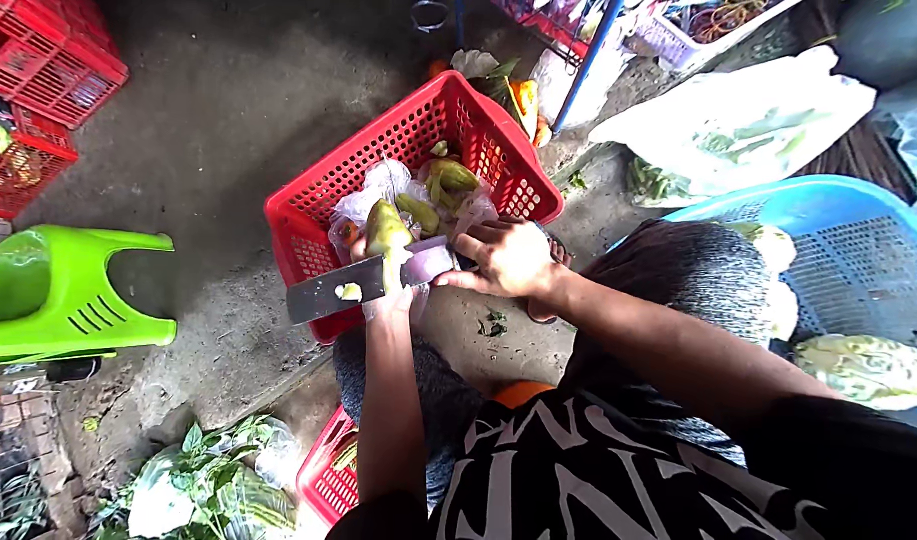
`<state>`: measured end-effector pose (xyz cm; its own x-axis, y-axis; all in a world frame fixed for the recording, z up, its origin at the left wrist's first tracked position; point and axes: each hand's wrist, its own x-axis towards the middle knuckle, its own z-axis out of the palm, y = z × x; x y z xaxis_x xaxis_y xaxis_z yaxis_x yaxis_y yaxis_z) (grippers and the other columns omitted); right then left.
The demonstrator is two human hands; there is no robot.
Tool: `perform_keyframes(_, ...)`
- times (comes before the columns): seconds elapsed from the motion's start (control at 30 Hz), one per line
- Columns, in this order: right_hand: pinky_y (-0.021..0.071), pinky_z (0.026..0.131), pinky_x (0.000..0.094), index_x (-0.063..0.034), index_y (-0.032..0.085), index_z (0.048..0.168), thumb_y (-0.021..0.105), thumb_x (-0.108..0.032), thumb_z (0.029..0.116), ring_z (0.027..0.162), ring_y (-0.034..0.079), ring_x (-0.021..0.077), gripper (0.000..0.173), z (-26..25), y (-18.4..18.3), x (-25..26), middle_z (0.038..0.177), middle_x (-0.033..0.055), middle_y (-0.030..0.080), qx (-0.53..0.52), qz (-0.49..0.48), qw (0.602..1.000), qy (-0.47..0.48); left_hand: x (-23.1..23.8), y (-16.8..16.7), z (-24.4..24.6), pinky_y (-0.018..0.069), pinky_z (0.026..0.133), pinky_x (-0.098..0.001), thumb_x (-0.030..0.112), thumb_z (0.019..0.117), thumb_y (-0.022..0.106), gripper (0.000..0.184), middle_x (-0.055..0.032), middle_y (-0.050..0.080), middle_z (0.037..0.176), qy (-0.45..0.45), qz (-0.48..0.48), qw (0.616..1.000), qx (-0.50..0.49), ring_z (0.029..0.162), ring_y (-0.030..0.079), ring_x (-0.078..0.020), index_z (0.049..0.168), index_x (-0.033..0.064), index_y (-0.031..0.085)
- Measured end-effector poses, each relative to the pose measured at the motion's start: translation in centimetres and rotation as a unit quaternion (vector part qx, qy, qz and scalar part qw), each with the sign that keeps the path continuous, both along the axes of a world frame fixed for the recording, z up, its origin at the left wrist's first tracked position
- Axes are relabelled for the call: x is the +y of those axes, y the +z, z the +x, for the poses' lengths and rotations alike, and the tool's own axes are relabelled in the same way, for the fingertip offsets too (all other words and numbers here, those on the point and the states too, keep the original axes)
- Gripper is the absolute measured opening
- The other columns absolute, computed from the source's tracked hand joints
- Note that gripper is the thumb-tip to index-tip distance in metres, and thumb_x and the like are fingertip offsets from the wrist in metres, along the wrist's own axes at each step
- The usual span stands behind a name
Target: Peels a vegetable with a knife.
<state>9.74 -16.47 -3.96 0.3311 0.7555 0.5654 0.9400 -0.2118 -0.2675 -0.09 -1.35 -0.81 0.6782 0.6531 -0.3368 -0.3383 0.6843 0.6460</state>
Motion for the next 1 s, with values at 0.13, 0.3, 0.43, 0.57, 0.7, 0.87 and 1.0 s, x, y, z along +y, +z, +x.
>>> perform_keyframes(0.13,0.0500,0.047,0.0439,-0.0055,0.068,0.079,0.041,-0.073,0.0952,0.057,0.065,0.0283,0.074,-0.5,0.4,0.5,0.061,0.0086,0.060,0.030,0.004,0.999,0.028,-1.0,-0.3,-0.2,0.0609,0.070,-0.0329,0.033,0.1022,0.046,0.026,-0.0046,0.070,0.091,-0.033,-0.027,0.999,-0.025,0.083,0.070,-0.0151,0.104,0.0131,0.063)
perform_keyframes(0.3,0.0499,0.062,0.0679,-0.0045,0.070,0.108,0.029,-0.082,0.0943,0.076,0.070,0.0479,0.088,2.7,0.9,-0.1,0.080,0.0228,0.069,0.252,-0.167,0.950,-0.082,-0.6,0.9,0.1,0.0590,0.072,-0.0442,0.036,0.1057,0.037,0.034,-0.0117,0.066,0.103,0.039,0.016,0.993,0.106,0.088,0.067,-0.0252,0.120,0.0122,0.056)
perform_keyframes(0.43,0.0516,0.056,0.0594,-0.0074,0.076,0.103,0.034,-0.080,0.0931,0.069,0.070,0.0378,0.084,0.3,2.8,0.1,0.076,0.0146,0.071,0.209,-0.110,0.971,-0.035,-1.2,0.5,0.3,0.0558,0.076,-0.0355,0.034,0.1113,0.029,0.031,-0.0014,0.061,0.094,0.067,0.037,0.992,0.102,0.087,0.063,-0.0140,0.113,0.0159,0.054)
perform_keyframes(0.57,0.0501,0.051,0.0555,-0.0062,0.074,0.100,0.034,-0.079,0.0942,0.064,0.069,0.0355,0.084,0.0,1.9,0.7,0.071,0.0130,0.068,0.186,-0.091,0.978,0.005,-1.5,0.5,0.1,0.0569,0.081,-0.0344,0.031,0.1104,0.035,0.026,0.0003,0.065,0.094,0.067,0.033,0.994,0.080,0.090,0.065,-0.0125,0.109,0.0180,0.058)
perform_keyframes(0.7,0.0506,0.061,0.0626,-0.0049,0.072,0.103,0.032,-0.081,0.0941,0.074,0.070,0.0416,0.086,1.6,2.0,0.7,0.077,0.0179,0.070,0.239,-0.141,0.960,-0.025,-0.9,0.5,-0.1,0.0588,0.073,-0.0438,0.036,0.1059,0.031,0.034,-0.0057,0.066,0.094,0.038,0.037,0.996,0.070,0.085,0.067,-0.0205,0.108,0.0150,0.058)
perform_keyframes(0.87,0.0506,0.055,0.0569,-0.0072,0.075,0.110,0.031,-0.080,0.0942,0.067,0.069,0.0368,0.087,0.2,2.2,0.4,0.073,0.0141,0.070,0.211,-0.110,0.971,-0.001,-1.5,0.6,0.0,0.0562,0.065,-0.0302,0.040,0.1099,0.024,0.039,0.0037,0.062,0.082,0.072,0.023,0.994,0.082,0.076,0.064,-0.0090,0.097,0.0212,0.056)
perform_keyframes(1.0,0.0494,0.058,0.0609,-0.0056,0.070,0.099,0.028,-0.082,0.0938,0.071,0.069,0.0404,0.087,2.2,1.3,1.0,0.074,0.0170,0.067,0.243,-0.137,0.960,-0.024,-0.9,0.5,0.0,0.0594,0.069,-0.0430,0.031,0.1002,0.042,0.024,-0.0066,0.067,0.092,0.039,0.023,0.997,0.064,0.083,0.068,-0.0210,0.104,0.0141,0.059)
